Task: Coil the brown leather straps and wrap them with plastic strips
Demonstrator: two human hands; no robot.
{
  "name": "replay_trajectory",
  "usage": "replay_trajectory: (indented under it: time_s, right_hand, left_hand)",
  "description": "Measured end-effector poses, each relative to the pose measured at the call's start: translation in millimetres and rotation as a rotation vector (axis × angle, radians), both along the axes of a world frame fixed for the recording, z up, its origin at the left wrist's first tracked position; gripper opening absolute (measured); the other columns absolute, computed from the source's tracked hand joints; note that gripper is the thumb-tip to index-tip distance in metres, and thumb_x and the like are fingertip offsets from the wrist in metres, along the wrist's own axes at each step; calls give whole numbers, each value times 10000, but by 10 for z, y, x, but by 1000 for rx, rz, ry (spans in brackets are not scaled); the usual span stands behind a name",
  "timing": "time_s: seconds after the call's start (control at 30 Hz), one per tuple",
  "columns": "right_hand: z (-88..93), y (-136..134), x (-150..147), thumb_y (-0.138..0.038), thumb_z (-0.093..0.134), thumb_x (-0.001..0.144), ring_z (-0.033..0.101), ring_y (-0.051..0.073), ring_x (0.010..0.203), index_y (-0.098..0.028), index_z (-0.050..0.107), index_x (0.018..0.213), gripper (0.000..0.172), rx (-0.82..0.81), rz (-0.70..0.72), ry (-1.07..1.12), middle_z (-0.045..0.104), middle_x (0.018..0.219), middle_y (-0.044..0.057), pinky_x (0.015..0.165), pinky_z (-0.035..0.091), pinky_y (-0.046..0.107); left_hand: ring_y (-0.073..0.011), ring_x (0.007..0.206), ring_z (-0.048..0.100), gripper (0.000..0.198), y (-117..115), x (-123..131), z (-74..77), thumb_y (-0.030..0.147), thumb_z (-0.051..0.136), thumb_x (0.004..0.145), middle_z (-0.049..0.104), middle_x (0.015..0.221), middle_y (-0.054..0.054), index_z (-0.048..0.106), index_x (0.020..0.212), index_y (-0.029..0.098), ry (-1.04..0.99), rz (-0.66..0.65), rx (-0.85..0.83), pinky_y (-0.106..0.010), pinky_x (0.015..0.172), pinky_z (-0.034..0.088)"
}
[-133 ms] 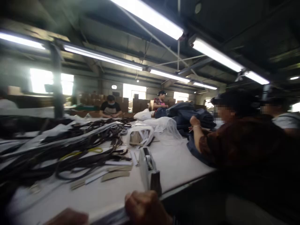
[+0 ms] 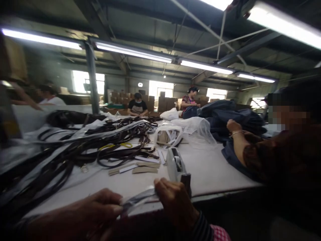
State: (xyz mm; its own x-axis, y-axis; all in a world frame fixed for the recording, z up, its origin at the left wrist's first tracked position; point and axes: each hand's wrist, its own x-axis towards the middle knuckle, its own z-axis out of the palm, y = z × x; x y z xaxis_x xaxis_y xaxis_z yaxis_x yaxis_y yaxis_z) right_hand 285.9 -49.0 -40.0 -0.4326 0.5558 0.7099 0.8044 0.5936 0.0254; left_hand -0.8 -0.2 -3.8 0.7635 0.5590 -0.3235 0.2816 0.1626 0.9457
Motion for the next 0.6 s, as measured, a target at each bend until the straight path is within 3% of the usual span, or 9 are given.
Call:
replay_trajectory:
  time_s: [0.1, 0.17, 0.27, 0.33, 0.43, 0.5, 0.6]
  right_hand:
    - [71, 112, -21, -164, 369, 1068, 702, 185, 735, -144, 626, 1116, 262, -28, 55, 92, 708, 827, 81, 650, 507, 256]
    - [40, 166, -86, -229, 395, 1078, 710, 193, 786, -159, 639, 1111, 256, -89, 84, 196, 715, 873, 85, 695, 519, 263]
    - [-129, 229, -337, -346, 422, 1087, 638, 163, 693, -182, 656, 994, 301, -251, 128, 419, 655, 787, 32, 650, 472, 254]
    - [-285, 271, -610, -452, 420, 1081, 537, 136, 597, -187, 636, 855, 410, -376, 186, 616, 567, 672, -7, 583, 412, 250]
    - [-492, 333, -1060, -628, 404, 1040, 397, 107, 481, -192, 579, 705, 577, -608, 295, 993, 458, 538, -36, 482, 326, 247]
    - [-576, 359, -1294, -684, 388, 1020, 362, 104, 429, -191, 584, 673, 635, -710, 292, 1131, 443, 487, -31, 424, 278, 249]
    - [-629, 354, -1477, -726, 365, 1004, 370, 114, 411, -176, 661, 781, 663, -727, 281, 1174, 483, 487, -12, 399, 277, 253]
  left_hand:
    - [-106, 468, 582, 443, 20, -9, -17, 526, 797, 795, 718, 622, -56, 731, 926, 108, -115, -64, -273, -167, 457, 422]
    - [-106, 448, 602, 463, 25, -21, 43, 557, 754, 847, 733, 633, -78, 738, 886, 95, -220, -87, -286, -165, 451, 454]
    - [-83, 370, 562, 454, 29, 20, 163, 542, 696, 928, 713, 568, -63, 731, 837, 98, -379, -34, -178, -136, 379, 397]
    - [-80, 374, 570, 404, 45, 126, 221, 498, 687, 955, 703, 548, -46, 729, 854, 109, -542, 64, -91, -129, 389, 396]
    - [-105, 465, 642, 358, 89, 343, 260, 474, 783, 886, 739, 638, -45, 745, 910, 119, -734, 251, -37, -155, 449, 470]
    - [-131, 575, 706, 364, 122, 447, 261, 449, 848, 828, 782, 765, -71, 757, 953, 120, -734, 375, -36, -179, 523, 533]
    - [-161, 709, 748, 369, 154, 474, 235, 413, 862, 824, 801, 892, -105, 761, 1031, 124, -651, 455, -20, -194, 599, 564]
